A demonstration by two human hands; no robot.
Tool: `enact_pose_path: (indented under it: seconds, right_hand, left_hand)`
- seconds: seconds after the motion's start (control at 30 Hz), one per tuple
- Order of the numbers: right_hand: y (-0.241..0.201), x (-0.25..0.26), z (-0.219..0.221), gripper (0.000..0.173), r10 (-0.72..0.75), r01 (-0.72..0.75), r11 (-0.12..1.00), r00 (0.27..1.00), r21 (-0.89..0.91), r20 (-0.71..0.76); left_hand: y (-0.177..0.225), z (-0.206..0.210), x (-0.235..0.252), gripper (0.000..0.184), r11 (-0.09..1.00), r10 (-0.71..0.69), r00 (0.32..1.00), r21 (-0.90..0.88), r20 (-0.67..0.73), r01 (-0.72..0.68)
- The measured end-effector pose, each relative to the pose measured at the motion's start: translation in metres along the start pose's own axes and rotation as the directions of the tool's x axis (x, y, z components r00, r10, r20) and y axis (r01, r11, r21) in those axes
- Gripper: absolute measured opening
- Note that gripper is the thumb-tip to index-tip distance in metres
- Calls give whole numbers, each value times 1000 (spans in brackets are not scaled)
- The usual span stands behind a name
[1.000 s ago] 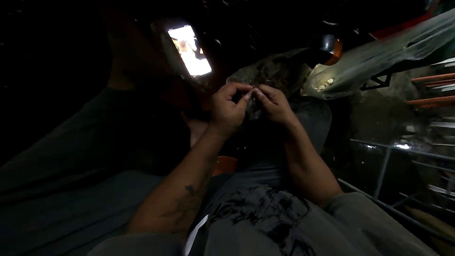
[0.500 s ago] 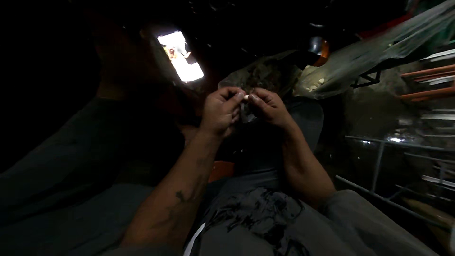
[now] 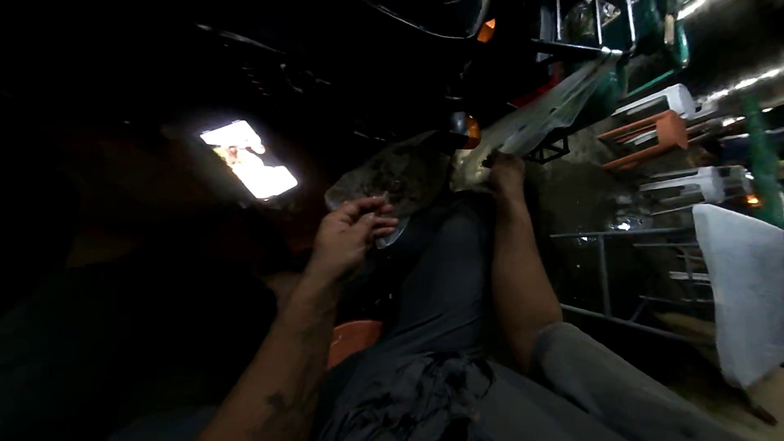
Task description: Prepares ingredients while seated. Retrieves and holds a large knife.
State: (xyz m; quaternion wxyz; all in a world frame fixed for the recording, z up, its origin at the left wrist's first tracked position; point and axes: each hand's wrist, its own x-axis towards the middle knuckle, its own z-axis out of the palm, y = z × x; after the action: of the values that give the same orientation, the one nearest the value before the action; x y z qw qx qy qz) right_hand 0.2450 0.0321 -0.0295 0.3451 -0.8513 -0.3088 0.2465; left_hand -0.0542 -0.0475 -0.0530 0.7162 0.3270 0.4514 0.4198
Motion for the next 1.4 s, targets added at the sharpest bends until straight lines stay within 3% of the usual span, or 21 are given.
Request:
enact_pose_path:
  seconds: [0.07,0.17,0.23,0.3,0.33,0.43,0.53,0.67,0.77,0.87,0.93,1.0,1.07,1.17,1.23,1.4]
  right_hand:
    - [-5,-7,-1,36,-10,24,990,995,-138,97]
    - [-16,-30,-5,36,-122,146,948,987,-284,102]
    - [-22,-61,-4,32,-318,328,920,945,-216,82]
    - [-19,-95,4,26,-550,557,830,823,-16,142]
    - [-18,-112,11,22,-599,588,800,775,117,202]
    - [-11,-145,38,22,-500,357,859,741,368,448]
    - [-5,-149,61,31,-439,187,884,646,428,625]
    - [3,-156,80,22,-486,140,848,589,511,645]
    - [8,-162,86,21,-454,65,834,644,548,615]
    - [7,-160,85,20,-395,3,841,685,541,611]
    - [7,-151,84,17,-380,-52,821,694,568,612]
    - [8,-140,85,15,-374,-88,795,706,600,601]
    - [9,-133,84,16,-368,-96,783,725,615,582]
    - [9,-133,82,18,-361,-42,809,752,586,551]
    - [9,-132,82,19,-370,-26,811,750,584,548]
    - [11,-130,78,19,-355,-51,806,757,590,549]
  left_hand:
    - [0,-3,-4,32,994,15,999,-105,38,-11]
    - [5,-6,-8,30,986,5,999,-165,46,3]
    - [9,-6,-7,24,986,25,1000,-165,12,-23]
    - [7,-8,-6,21,985,77,997,-151,-21,-79]
    - [5,-8,-5,19,987,97,994,-122,-44,-102]
    - [0,-10,-3,16,986,163,984,-34,-75,-166]
    - [1,-13,-5,22,978,209,978,30,-27,-208]
    - [0,-16,-9,16,896,393,915,259,-87,-360]
    - [-9,-17,-6,12,764,522,845,504,-117,-403]
    - [-9,-26,-3,12,688,476,879,621,4,-375]
    - [-5,-38,-3,13,647,427,904,697,7,-310]
    - [8,-53,-4,21,577,394,902,812,-178,-92]
    - [15,-79,5,30,507,367,838,842,-403,184]
    - [24,-94,17,54,443,128,773,733,-621,516]
    - [30,-87,21,62,392,28,740,689,-672,610]
    - [22,-81,29,64,377,24,728,680,-685,628]
